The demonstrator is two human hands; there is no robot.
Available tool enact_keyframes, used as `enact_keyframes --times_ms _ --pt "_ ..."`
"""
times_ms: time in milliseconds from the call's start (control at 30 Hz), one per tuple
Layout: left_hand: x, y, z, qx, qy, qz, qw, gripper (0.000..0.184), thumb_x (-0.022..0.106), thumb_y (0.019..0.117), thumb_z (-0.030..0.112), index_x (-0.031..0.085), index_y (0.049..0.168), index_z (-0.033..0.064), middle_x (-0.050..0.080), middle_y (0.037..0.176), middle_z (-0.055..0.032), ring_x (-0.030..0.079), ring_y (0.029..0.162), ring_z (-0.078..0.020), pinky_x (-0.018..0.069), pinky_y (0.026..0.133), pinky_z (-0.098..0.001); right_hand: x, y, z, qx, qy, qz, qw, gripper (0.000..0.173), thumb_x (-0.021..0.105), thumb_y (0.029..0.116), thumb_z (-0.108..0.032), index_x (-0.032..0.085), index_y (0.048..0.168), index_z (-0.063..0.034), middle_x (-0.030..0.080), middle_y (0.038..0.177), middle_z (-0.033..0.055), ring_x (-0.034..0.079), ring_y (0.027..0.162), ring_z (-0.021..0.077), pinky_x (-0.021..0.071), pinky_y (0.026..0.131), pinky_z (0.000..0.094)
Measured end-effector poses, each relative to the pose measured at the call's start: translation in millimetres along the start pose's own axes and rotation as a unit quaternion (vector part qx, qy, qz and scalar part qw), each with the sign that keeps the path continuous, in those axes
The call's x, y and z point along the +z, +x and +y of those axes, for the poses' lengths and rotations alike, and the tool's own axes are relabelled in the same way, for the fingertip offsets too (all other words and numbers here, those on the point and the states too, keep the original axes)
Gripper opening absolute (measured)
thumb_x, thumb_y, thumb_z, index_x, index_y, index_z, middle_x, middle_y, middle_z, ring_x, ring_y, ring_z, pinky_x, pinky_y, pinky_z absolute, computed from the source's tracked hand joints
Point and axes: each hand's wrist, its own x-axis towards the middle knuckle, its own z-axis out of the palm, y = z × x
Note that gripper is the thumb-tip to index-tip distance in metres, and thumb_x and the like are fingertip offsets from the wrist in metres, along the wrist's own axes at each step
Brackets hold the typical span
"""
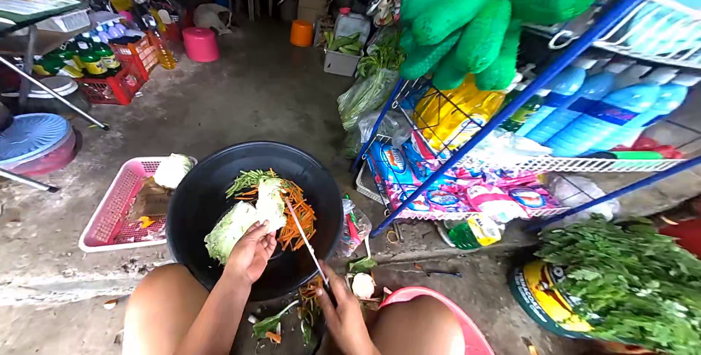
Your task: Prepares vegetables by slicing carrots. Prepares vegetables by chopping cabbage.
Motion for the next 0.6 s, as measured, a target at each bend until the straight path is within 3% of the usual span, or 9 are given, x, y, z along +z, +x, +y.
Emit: enact_keyframes --times_ms 133,300,600 --pt "22 -34 -8 -0.007 -0.004 -0.033 0.999 0.021 0.050 0.1051 0.007 0.051 0.126 0.0057 0.064 0.089 -0.0080 0.065 0.073 -0.0153 0.0593 0.073 -0.0309 -19 -40 -9 -0.024 -0.064 0.007 0.998 0.046 0.056 0.1051 -0.036 0.064 0.142 -0.0105 0.073 0.106 0.0169 0.073 0.085 0.0274 0.0625 0.073 0.0477" --pt "39 -64 -21 -0.034 -0.001 -0.076 0.997 0.015 0.046 0.1059 0.007 0.056 0.116 0.0042 0.066 0.087 -0.0104 0.067 0.073 -0.0183 0.0603 0.073 -0.0336 -45 -60 -14 -0.032 -0.092 0.032 0.995 0.047 0.053 0.1066 -0.039 0.065 0.141 -0.0101 0.071 0.098 0.0156 0.071 0.078 0.0233 0.0619 0.069 0.0413" --pt "51 -91 -37 -0.064 0.033 -0.122 0.990 0.017 0.044 0.1061 0.006 0.055 0.119 0.0046 0.068 0.091 -0.0130 0.070 0.076 -0.0205 0.0616 0.073 -0.0354 -59 -79 -15 -0.020 -0.127 0.081 0.988 0.042 0.056 0.1041 -0.034 0.068 0.138 -0.0123 0.070 0.093 0.0142 0.070 0.075 0.0230 0.0609 0.066 0.0402"
